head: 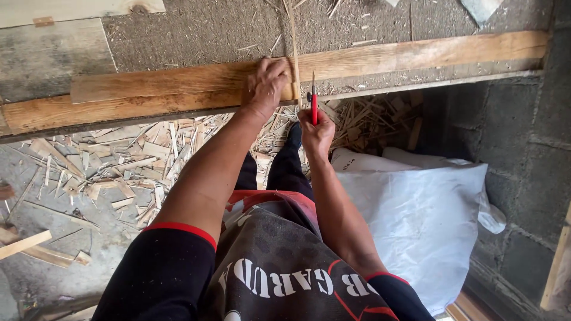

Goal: Using a utility knife and tape to strip or clean wood veneer or strips.

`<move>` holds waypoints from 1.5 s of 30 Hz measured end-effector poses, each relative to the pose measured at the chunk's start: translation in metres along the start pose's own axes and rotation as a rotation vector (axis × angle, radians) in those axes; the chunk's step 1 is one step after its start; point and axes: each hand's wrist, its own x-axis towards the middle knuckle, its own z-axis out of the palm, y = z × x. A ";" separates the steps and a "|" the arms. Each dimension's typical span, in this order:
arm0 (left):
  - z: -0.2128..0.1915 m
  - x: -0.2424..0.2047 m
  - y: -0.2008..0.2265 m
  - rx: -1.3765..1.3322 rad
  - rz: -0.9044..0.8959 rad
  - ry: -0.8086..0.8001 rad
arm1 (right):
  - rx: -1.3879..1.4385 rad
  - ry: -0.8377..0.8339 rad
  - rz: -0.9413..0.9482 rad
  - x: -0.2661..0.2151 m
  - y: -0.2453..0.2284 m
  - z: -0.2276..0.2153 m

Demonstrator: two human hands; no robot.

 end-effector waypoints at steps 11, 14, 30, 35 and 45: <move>-0.002 0.008 0.001 0.100 0.061 -0.050 | -0.118 0.041 0.007 -0.002 -0.009 -0.002; -0.007 0.008 0.005 0.108 0.064 -0.099 | -0.137 0.042 -0.011 0.000 -0.007 -0.002; -0.004 0.012 0.002 0.115 0.023 -0.208 | -0.248 0.046 0.036 -0.003 -0.025 -0.002; 0.001 0.012 -0.001 0.160 0.061 -0.143 | -0.243 0.051 0.036 -0.002 -0.028 -0.001; -0.003 0.010 0.001 0.155 0.071 -0.140 | -0.223 0.044 -0.008 -0.003 -0.023 -0.001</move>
